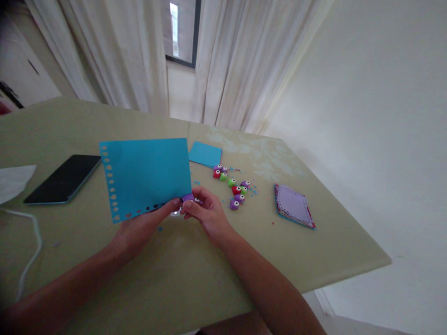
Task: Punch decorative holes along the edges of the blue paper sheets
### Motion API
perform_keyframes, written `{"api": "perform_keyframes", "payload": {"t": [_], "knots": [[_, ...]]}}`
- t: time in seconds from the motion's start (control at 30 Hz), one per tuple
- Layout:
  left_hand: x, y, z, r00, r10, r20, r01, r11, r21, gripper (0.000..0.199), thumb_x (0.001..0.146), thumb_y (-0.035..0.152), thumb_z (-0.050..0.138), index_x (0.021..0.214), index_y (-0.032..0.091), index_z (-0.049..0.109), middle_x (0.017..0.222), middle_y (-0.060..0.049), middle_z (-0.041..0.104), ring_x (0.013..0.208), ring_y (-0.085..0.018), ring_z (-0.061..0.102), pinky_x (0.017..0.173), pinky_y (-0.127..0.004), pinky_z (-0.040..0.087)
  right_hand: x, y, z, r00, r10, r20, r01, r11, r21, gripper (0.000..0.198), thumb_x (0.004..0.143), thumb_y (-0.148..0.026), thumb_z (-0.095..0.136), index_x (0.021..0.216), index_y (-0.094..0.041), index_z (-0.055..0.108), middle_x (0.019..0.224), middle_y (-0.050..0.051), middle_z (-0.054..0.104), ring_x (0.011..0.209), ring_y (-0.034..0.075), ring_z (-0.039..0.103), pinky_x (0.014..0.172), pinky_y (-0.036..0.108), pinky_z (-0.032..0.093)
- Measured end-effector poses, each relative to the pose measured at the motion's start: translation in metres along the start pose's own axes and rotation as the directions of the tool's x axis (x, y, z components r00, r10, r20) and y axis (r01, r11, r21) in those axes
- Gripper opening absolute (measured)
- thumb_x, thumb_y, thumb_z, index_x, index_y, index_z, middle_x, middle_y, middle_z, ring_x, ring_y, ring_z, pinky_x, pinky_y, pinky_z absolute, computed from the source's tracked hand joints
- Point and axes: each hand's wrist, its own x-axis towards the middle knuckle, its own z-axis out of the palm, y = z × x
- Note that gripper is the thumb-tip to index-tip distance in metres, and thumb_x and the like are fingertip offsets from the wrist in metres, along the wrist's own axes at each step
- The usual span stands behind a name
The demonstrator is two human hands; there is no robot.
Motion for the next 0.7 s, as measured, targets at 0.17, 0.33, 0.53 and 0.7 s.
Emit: {"api": "perform_keyframes", "payload": {"t": [0.17, 0.33, 0.53, 0.7], "knots": [[0.0, 0.002, 0.001, 0.999, 0.037, -0.016, -0.037, 0.999, 0.001, 0.034, 0.081, 0.06, 0.073, 0.105, 0.037, 0.08, 0.113, -0.005, 0.084, 0.136, -0.039, 0.063, 0.127, -0.057, 0.035, 0.0, 0.0, 0.0, 1.0, 0.019, -0.011, -0.019, 1.0, 0.007, 0.042, 0.072, -0.047, 0.096, 0.096, -0.023, 0.071, 0.084, -0.001, 0.071, 0.072, 0.014, 0.064, 0.062, 0.025, 0.049], [0.001, 0.005, 0.001, 0.999, 0.024, 0.023, -0.025, 1.0, 0.011, 0.03, 0.079, 0.059, 0.072, 0.1, 0.039, 0.08, 0.106, -0.003, 0.085, 0.13, -0.039, 0.068, 0.125, -0.055, 0.038, -0.001, 0.0, 0.001, 1.0, -0.004, -0.03, 0.004, 1.0, -0.014, 0.041, 0.072, -0.047, 0.096, 0.091, -0.023, 0.07, 0.078, -0.002, 0.067, 0.067, 0.013, 0.06, 0.058, 0.025, 0.045], [0.0, 0.011, -0.004, 0.998, 0.054, 0.044, -0.054, 0.999, -0.007, 0.029, 0.079, 0.059, 0.071, 0.098, 0.039, 0.082, 0.104, -0.001, 0.085, 0.128, -0.036, 0.069, 0.123, -0.049, 0.042, -0.002, 0.002, 0.004, 0.998, -0.059, -0.032, 0.057, 0.997, -0.055, 0.037, 0.073, -0.043, 0.096, 0.094, -0.023, 0.073, 0.08, -0.001, 0.068, 0.071, 0.015, 0.06, 0.062, 0.026, 0.048], [-0.003, 0.007, -0.008, 0.997, -0.061, 0.046, 0.061, 0.998, -0.009, 0.035, 0.085, 0.061, 0.069, 0.1, 0.033, 0.085, 0.121, -0.004, 0.083, 0.122, -0.037, 0.072, 0.114, -0.051, 0.05, 0.004, -0.008, -0.006, 0.985, -0.149, -0.086, 0.14, 0.985, -0.106, 0.039, 0.075, -0.036, 0.095, 0.105, -0.026, 0.073, 0.097, 0.001, 0.073, 0.086, 0.017, 0.065, 0.078, 0.03, 0.052]]}}
